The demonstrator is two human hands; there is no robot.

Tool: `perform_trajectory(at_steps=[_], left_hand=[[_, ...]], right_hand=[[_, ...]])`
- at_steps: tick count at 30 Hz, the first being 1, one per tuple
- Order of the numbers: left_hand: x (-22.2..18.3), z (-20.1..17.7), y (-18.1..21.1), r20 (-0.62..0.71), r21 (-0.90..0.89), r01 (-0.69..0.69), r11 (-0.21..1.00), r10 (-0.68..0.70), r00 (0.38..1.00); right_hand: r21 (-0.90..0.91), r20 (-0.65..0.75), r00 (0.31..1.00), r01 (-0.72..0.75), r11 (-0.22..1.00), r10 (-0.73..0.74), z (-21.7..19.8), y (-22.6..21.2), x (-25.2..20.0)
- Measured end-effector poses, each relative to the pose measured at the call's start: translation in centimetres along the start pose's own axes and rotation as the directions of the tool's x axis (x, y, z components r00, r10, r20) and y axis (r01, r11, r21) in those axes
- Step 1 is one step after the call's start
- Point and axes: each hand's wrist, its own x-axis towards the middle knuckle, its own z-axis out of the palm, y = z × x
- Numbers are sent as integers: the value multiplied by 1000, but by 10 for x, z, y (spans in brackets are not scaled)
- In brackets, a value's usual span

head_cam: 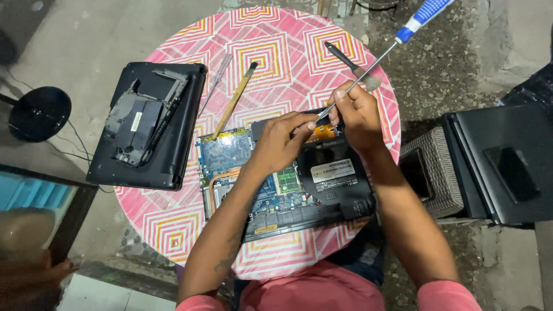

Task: Disassembling a laptop by removing the internal metal shield and disconnecting various ribbon cables and wires.

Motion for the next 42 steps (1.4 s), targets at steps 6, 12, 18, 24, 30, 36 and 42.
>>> perform_trajectory(at_steps=[6,12,18,24,30,36,42], left_hand=[[-23,-2,-4,-49,-52,31,998,-33,998],[-88,-5,28,1,312,338,888,-356,934],[-102,30,23,-25,104,564,819,-565,825],[-93,33,20,-12,-16,629,777,-629,777],[-95,49,12,-54,-154,672,725,-685,727],[-96,57,9,-84,-363,622,694,-689,720],[-97,65,15,-58,-470,614,634,-717,695]], right_hand=[[49,-62,996,-62,997,65,-30,-3,-33],[187,-380,900,-149,971,212,-66,-5,-110],[390,-455,810,-193,900,371,-51,14,-152],[423,-325,878,-197,885,351,-67,39,-163],[468,-304,882,-192,863,361,-69,37,-163],[524,-252,888,-208,826,384,-75,42,-161],[602,-245,874,-203,772,421,-89,55,-165]])
